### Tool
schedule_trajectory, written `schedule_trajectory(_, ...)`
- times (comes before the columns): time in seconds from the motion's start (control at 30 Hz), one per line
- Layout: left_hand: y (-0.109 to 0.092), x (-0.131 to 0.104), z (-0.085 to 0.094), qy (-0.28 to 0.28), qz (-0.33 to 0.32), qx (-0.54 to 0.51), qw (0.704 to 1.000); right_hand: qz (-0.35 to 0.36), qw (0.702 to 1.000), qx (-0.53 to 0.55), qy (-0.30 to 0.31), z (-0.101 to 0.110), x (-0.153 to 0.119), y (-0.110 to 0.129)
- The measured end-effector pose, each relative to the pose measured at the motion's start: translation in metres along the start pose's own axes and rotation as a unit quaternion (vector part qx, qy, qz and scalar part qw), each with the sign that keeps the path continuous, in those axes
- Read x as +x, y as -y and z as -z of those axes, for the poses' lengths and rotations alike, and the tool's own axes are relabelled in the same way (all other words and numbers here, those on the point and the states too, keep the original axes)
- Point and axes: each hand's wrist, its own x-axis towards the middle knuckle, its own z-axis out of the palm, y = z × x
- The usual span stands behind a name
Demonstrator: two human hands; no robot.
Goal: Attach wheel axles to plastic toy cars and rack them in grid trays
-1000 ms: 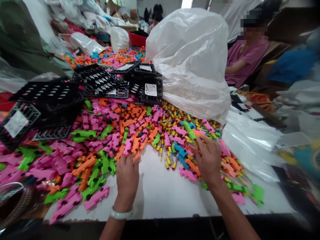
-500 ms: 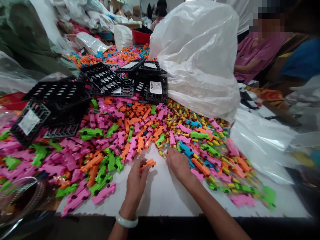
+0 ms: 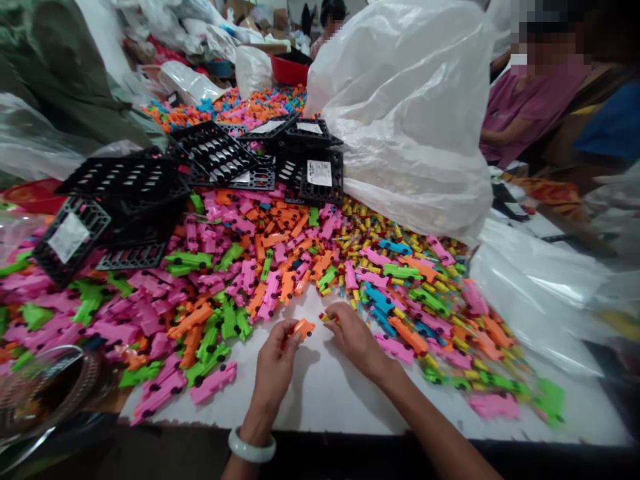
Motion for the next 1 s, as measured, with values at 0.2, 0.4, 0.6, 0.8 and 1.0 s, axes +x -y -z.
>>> schedule_trajectory(0.2, -0.007, -0.001, -0.001, 0.010, -0.030, 0.027, 0.999, -0.075, 0.975, 0.207, 0.032, 0.018, -0.021, 0.005)
schedule_trajectory(0.4, -0.009, 0.000, -0.002, 0.024, -0.089, 0.083, 0.992, -0.037, 0.985, 0.168, 0.030, 0.023, -0.019, 0.008)
schedule_trajectory(0.6, -0.010, -0.002, -0.003, 0.033, -0.106, 0.111, 0.988, -0.007, 0.985, 0.165, 0.053, 0.026, -0.019, 0.004)
schedule_trajectory(0.8, -0.010, -0.001, -0.004, 0.043, -0.106, 0.119, 0.986, 0.015, 0.987, 0.156, 0.031, 0.026, -0.019, 0.002)
schedule_trajectory(1.0, -0.011, -0.002, -0.005, 0.053, -0.106, 0.120, 0.986, -0.016, 0.987, 0.155, 0.039, 0.025, -0.019, 0.006)
